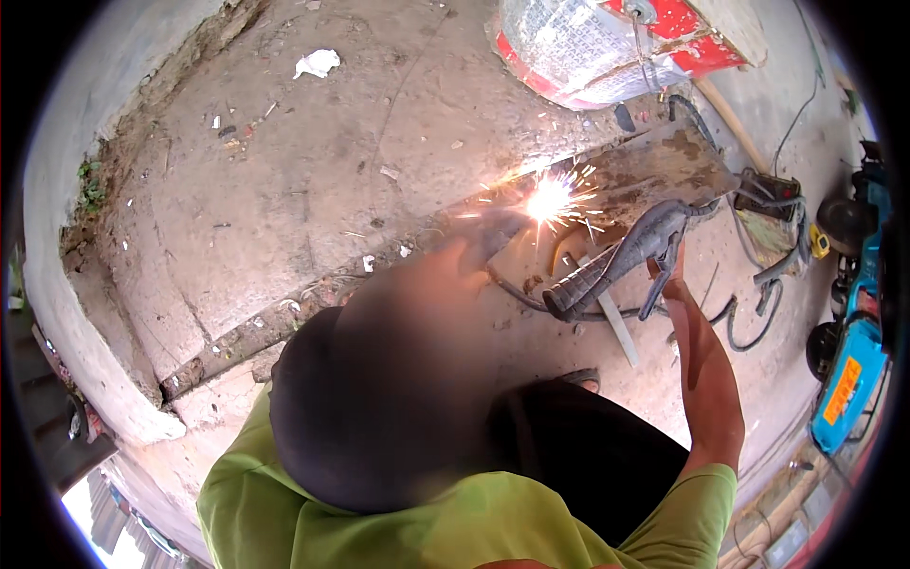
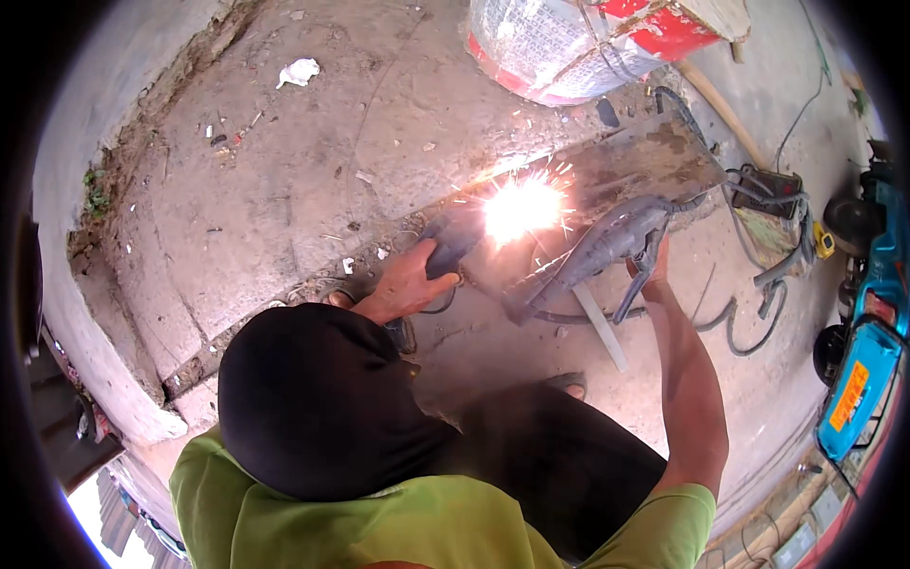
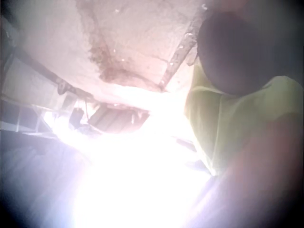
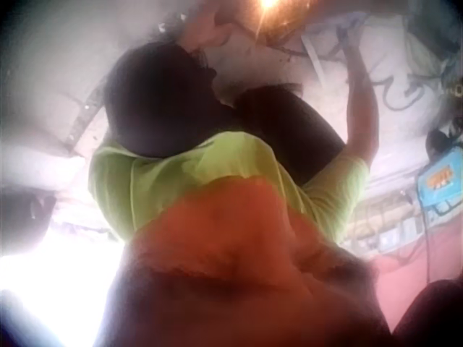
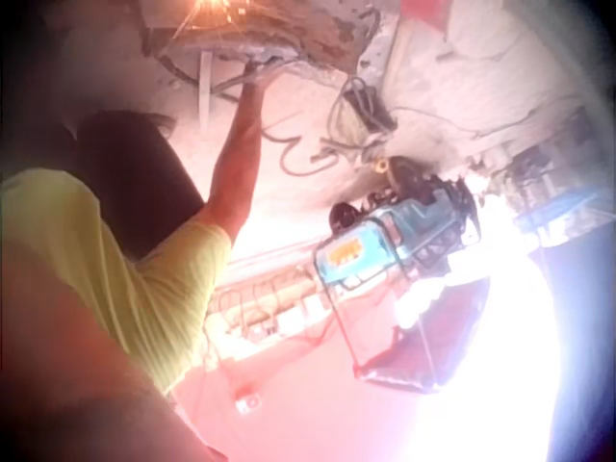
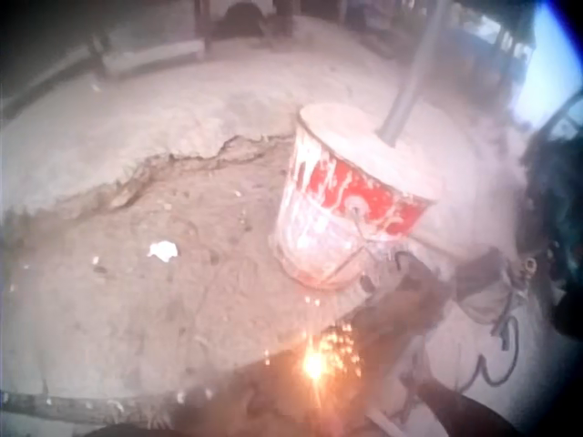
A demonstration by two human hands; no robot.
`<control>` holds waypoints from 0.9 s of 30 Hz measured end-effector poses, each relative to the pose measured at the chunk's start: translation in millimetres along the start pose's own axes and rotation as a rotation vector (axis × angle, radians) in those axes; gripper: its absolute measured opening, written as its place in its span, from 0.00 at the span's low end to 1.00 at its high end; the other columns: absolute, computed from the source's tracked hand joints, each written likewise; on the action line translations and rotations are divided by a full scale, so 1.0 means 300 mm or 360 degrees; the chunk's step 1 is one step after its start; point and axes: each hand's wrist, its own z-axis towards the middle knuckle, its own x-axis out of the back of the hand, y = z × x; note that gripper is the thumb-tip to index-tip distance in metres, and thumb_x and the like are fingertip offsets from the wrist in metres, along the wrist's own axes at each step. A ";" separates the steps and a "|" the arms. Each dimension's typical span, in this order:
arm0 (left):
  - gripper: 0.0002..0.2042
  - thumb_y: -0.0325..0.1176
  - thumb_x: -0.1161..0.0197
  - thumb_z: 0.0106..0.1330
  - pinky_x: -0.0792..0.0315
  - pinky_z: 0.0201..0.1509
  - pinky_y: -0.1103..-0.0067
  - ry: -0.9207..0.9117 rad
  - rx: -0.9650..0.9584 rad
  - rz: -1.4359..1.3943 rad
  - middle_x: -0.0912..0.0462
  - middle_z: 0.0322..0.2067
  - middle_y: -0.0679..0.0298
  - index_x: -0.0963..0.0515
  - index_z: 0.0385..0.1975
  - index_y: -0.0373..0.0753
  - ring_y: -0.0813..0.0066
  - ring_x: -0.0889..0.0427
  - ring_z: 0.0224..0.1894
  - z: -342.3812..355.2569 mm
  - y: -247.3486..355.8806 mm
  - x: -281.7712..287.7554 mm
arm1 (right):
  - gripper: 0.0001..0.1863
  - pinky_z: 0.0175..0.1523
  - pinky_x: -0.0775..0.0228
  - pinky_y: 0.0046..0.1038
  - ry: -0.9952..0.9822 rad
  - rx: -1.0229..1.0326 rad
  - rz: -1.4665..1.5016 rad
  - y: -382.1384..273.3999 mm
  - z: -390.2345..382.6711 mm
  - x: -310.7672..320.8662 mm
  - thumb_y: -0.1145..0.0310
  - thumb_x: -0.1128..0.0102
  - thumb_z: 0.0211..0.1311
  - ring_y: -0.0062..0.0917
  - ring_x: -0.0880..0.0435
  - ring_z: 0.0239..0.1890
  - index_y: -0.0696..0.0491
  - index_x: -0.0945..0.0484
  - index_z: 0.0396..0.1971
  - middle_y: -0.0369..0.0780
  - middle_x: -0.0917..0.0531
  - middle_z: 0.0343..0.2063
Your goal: The person welds metal pieces together using a welding tool and then strikes the welded joint with a hammer.
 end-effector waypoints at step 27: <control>0.27 0.48 0.26 0.62 0.24 0.45 0.58 0.0026 0.0252 -0.0118 0.17 0.36 0.42 0.27 0.49 0.34 0.38 0.16 0.42 0.001 0.006 -0.005 | 0.17 0.57 0.17 0.32 0.0135 -0.0188 0.0273 -0.011 0.062 -0.012 0.51 0.48 0.78 0.26 0.13 0.49 0.48 0.21 0.51 0.35 0.13 0.46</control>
